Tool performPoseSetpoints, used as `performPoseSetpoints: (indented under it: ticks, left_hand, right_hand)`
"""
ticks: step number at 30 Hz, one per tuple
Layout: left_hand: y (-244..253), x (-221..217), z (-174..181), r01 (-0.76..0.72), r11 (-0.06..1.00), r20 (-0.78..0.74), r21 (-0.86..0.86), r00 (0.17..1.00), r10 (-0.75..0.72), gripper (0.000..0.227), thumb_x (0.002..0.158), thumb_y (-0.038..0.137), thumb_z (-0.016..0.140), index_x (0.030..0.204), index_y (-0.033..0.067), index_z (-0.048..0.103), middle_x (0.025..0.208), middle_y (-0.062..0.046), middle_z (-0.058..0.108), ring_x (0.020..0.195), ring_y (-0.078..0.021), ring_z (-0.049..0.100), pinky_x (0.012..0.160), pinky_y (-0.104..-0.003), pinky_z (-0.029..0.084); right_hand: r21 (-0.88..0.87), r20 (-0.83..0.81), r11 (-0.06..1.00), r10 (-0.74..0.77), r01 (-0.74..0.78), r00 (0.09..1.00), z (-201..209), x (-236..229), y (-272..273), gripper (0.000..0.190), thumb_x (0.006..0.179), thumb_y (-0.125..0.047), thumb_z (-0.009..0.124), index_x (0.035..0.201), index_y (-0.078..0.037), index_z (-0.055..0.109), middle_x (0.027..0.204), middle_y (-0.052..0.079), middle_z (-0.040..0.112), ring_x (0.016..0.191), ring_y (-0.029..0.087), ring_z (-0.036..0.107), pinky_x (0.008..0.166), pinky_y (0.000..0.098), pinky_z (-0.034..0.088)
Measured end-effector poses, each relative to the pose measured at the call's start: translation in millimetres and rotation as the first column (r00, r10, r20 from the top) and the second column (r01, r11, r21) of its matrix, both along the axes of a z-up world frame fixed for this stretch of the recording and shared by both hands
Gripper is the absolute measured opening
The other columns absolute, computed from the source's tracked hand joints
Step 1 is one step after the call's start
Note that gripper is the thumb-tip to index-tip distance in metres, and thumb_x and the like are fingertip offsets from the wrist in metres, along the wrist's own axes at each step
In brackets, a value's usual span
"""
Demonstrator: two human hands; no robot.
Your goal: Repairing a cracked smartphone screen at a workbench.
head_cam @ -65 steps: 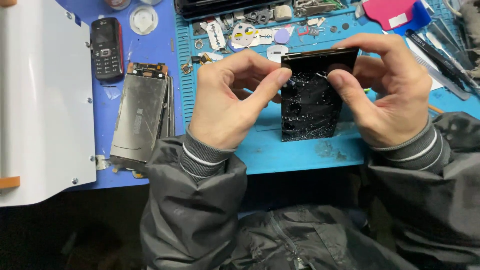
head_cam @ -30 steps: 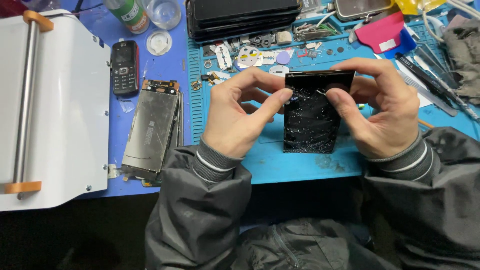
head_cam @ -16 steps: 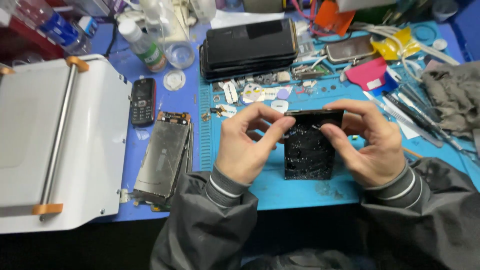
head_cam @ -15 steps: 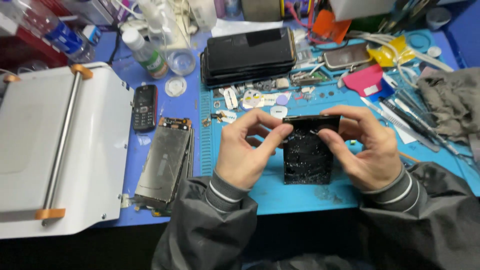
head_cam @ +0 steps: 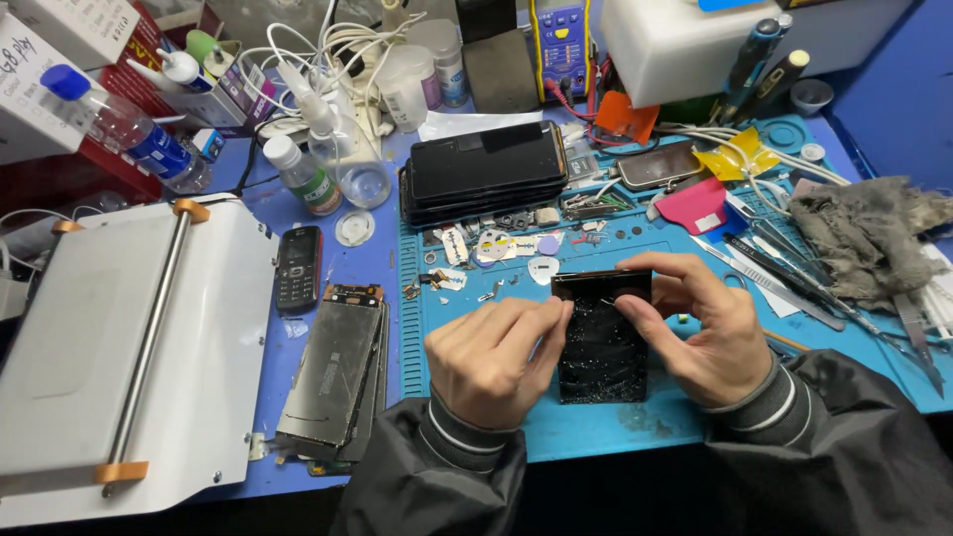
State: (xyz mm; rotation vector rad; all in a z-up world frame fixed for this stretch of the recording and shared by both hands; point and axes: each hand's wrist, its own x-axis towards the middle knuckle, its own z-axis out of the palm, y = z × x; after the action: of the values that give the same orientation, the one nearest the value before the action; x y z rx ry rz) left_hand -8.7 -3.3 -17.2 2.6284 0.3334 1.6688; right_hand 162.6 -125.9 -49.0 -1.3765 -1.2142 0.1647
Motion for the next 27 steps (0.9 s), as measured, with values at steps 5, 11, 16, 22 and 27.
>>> performPoseSetpoints:
  ticks: [5, 11, 16, 22, 27]
  left_hand:
    - [8.4, -5.1, -13.5, 0.144, 0.981, 0.108, -0.129, 0.986, -0.131, 0.016, 0.090, 0.027, 0.074, 0.081, 0.0143, 0.075, 0.066, 0.003, 0.057, 0.055, -0.0166, 0.057, 0.053, -0.027, 0.052]
    - [11.3, -1.0, 5.7, 0.276, 0.770, 0.247, -0.575, 0.956, -0.158, 0.027, 0.095, 0.023, 0.073, 0.071, 0.0096, 0.070, 0.055, -0.002, 0.056, 0.047, -0.0150, 0.053, 0.043, -0.025, 0.048]
    - [11.3, 7.0, -11.9, 0.343, 0.571, 0.193, -0.745, 0.932, -0.308, 0.012, 0.090, 0.019, 0.080, 0.084, 0.0098, 0.075, 0.065, -0.007, 0.069, 0.055, -0.0188, 0.071, 0.047, -0.027, 0.056]
    - [13.2, 6.4, -22.2, 0.343, 0.266, 0.249, -0.901, 0.910, -0.331, 0.016, 0.085, 0.020, 0.084, 0.083, 0.0076, 0.074, 0.064, -0.003, 0.066, 0.063, -0.0123, 0.070, 0.051, -0.024, 0.060]
    - [15.0, 3.6, -24.7, 0.369, 0.184, 0.288, -0.911, 0.888, -0.358, 0.023, 0.080, 0.017, 0.087, 0.089, 0.0015, 0.072, 0.068, -0.008, 0.065, 0.066, -0.0122, 0.065, 0.052, -0.027, 0.063]
  right_hand:
    - [-0.003, -0.003, 1.000, 0.005, -0.005, 1.000, 2.0, -1.4, -0.2, 0.034, 0.092, -0.003, 0.070, 0.126, -0.001, 0.067, 0.066, 0.006, 0.067, 0.054, 0.009, 0.060, 0.064, 0.0275, 0.059]
    - [-0.014, -0.008, 1.000, -0.005, 0.004, 1.000, 1.4, -1.6, -0.7, 0.033, 0.092, -0.002, 0.070, 0.125, 0.000, 0.067, 0.067, 0.008, 0.068, 0.054, 0.012, 0.061, 0.064, 0.0299, 0.060]
    - [-0.015, -0.005, 1.000, -0.010, 0.010, 1.000, 4.9, -3.6, -0.1, 0.034, 0.092, -0.002, 0.070, 0.126, 0.000, 0.067, 0.067, 0.008, 0.068, 0.055, 0.011, 0.060, 0.064, 0.0297, 0.060]
    - [-0.027, -0.010, 1.000, -0.007, 0.006, 1.000, 6.1, -3.6, 0.3, 0.034, 0.092, -0.001, 0.070, 0.125, 0.001, 0.066, 0.069, 0.009, 0.069, 0.056, 0.012, 0.062, 0.067, 0.0309, 0.060]
    - [-0.039, -0.006, 0.999, 0.015, -0.015, 1.000, 7.5, -3.5, -2.0, 0.036, 0.093, 0.002, 0.070, 0.128, 0.003, 0.064, 0.072, 0.009, 0.069, 0.059, 0.013, 0.063, 0.069, 0.0313, 0.060]
